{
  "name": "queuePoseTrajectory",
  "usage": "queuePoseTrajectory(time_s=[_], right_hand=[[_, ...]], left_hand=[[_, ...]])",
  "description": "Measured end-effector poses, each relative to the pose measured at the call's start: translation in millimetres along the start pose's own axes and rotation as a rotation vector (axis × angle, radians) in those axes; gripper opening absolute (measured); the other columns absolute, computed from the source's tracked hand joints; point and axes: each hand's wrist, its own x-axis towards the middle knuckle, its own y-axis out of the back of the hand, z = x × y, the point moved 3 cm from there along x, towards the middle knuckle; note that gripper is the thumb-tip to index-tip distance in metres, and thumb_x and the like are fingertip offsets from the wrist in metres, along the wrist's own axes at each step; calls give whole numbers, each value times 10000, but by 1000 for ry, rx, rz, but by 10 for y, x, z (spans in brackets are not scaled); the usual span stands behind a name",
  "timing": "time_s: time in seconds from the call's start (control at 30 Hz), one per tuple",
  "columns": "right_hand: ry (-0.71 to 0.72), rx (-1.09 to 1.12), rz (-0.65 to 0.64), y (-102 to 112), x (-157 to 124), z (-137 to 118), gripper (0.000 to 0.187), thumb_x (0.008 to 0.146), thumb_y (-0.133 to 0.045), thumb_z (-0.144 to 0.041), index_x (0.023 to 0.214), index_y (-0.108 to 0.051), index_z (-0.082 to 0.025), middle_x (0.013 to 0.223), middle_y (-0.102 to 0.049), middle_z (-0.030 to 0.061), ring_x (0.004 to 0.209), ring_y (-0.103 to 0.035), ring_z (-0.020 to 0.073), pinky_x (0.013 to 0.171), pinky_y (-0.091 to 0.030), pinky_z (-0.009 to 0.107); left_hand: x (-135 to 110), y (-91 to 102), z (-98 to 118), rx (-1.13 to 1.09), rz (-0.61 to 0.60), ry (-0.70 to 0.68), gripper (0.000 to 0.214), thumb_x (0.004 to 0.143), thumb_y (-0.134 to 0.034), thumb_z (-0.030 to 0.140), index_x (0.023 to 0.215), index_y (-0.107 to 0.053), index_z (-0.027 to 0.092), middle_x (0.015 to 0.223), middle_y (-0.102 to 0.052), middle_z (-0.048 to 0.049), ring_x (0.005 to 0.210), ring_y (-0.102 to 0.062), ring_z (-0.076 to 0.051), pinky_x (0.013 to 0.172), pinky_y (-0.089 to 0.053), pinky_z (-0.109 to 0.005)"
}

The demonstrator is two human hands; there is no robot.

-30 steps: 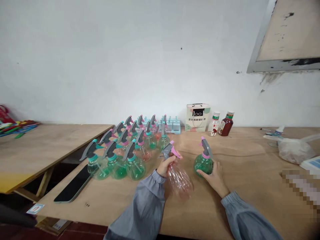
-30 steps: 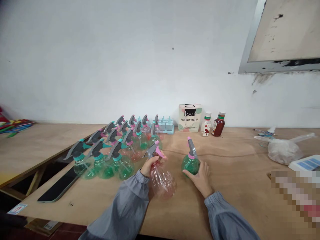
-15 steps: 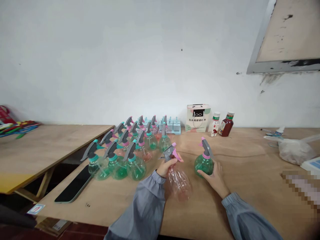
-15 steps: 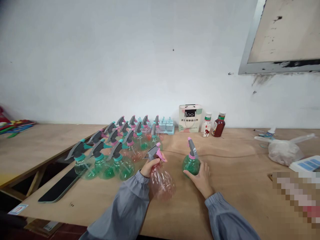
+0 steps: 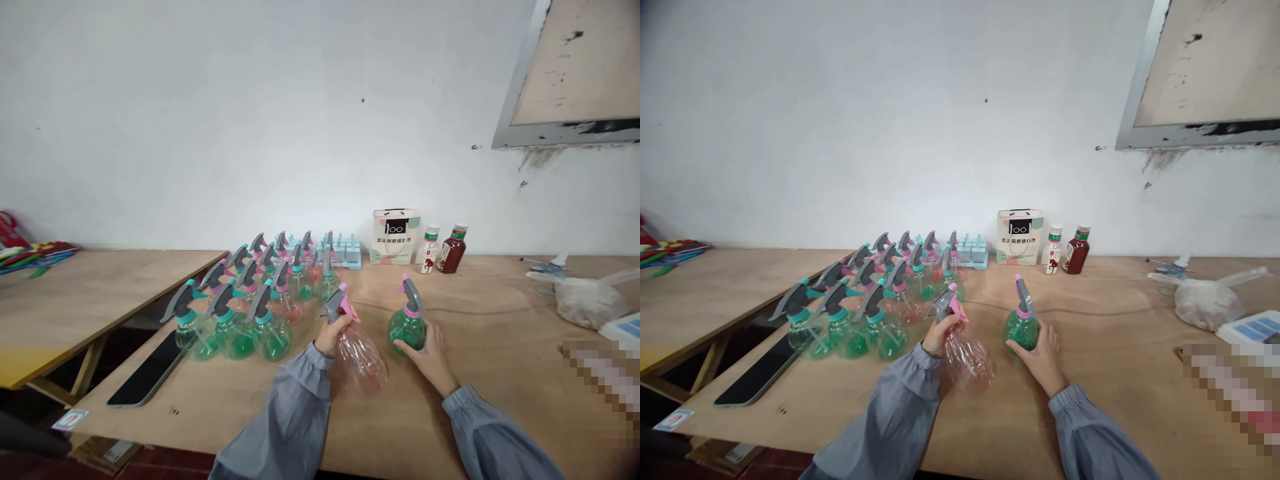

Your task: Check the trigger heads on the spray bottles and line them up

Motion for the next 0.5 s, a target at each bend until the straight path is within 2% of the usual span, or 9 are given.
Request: queuePoseTrajectory(time_s=[0.1,0.23,0.33,0.43,0.5], right_hand=[[-6,19,2,-2,-2,11,902,609,-587,-865,1195,-504,-185,1046,-549,120,1068,-515,358,907,-425,511],[-25,132,-6,-6,-17,45,973,573,-685,-799,1274,-440,-171,1166,-555,161,1094,-542,356,927,-440,526],[-50,280,-4,23,15,58,1065,578,-730,-735,1367,-328,-145,1260,-524,195,1138,-550,344,968,-446,535],[-42,377,-63,86,155,0,915,676,-697,-661,1372,-345,-183,1329,-512,185,1235,-516,333,1038,-414,543],[15,423,-123,143,304,-89,807,715,-678,-618,1359,-389,-227,1374,-511,161,1274,-501,326,1067,-391,549]], left_hand=[[0,40,82,99,13,-24,332,647,-771,512,742,-668,211,719,-675,-57,704,-639,-221,781,-540,-413],[17,91,300,377,69,-197,275,691,-747,440,867,-701,235,757,-698,-49,841,-664,-254,902,-511,-430],[60,231,331,568,268,-238,284,676,-764,409,875,-697,218,647,-645,7,695,-616,-189,783,-512,-346],[112,398,266,736,472,-270,332,670,-772,435,891,-698,197,593,-585,48,592,-538,-129,659,-463,-264],[150,471,217,777,492,-278,371,672,-770,451,925,-694,190,601,-572,58,601,-534,-120,646,-441,-246]])
